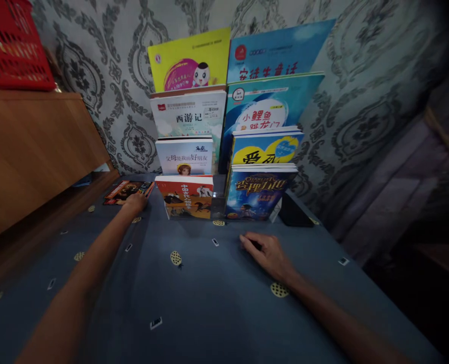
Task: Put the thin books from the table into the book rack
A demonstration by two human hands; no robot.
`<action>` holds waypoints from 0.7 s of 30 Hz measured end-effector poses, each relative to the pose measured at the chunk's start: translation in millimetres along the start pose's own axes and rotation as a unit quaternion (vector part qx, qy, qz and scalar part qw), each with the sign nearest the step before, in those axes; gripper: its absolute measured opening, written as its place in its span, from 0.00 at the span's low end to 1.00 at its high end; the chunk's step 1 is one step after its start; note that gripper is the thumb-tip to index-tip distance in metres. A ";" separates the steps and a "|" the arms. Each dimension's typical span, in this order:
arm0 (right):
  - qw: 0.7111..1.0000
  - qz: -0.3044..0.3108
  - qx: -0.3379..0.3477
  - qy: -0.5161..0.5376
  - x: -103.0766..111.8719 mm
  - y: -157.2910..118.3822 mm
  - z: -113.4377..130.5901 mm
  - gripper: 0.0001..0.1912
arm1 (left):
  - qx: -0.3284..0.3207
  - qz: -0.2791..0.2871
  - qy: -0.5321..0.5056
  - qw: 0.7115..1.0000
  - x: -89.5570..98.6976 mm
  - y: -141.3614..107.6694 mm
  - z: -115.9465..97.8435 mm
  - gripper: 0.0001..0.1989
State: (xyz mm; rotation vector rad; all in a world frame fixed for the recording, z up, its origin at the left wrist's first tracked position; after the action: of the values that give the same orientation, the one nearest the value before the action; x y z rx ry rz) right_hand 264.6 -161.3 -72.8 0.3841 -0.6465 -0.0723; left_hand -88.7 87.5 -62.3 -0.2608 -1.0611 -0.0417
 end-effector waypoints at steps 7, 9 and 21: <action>1.000 -0.004 -0.003 -0.003 0.2 -0.5 -1.3 0.24 | -0.042 -0.021 0.032 0.998 9.8 -24.7 -6.9 0.20; 1.000 -0.001 -0.002 -0.001 0.5 -0.4 -0.9 0.24 | -0.057 -0.028 0.044 0.997 10.7 -39.1 -5.3 0.19; 1.000 0.000 -0.002 0.015 -0.2 0.5 -0.9 0.25 | -0.229 -0.001 -0.012 0.973 17.9 -171.4 -21.6 0.19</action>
State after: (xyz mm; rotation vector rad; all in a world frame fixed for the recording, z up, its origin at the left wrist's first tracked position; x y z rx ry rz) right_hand 264.9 -160.5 -73.4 0.3808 -0.6163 -0.0669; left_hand -88.7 -81.8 -23.9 -0.6780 -1.0661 -0.2877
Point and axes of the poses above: each hand's wrist, its own y-axis towards the middle knuckle, its own x-axis out of the back of the hand, z = x × y, the point moved 5 cm from there along y, towards the middle knuckle, and after that the axes turned 8 degrees about y, right-handed, at the moved point
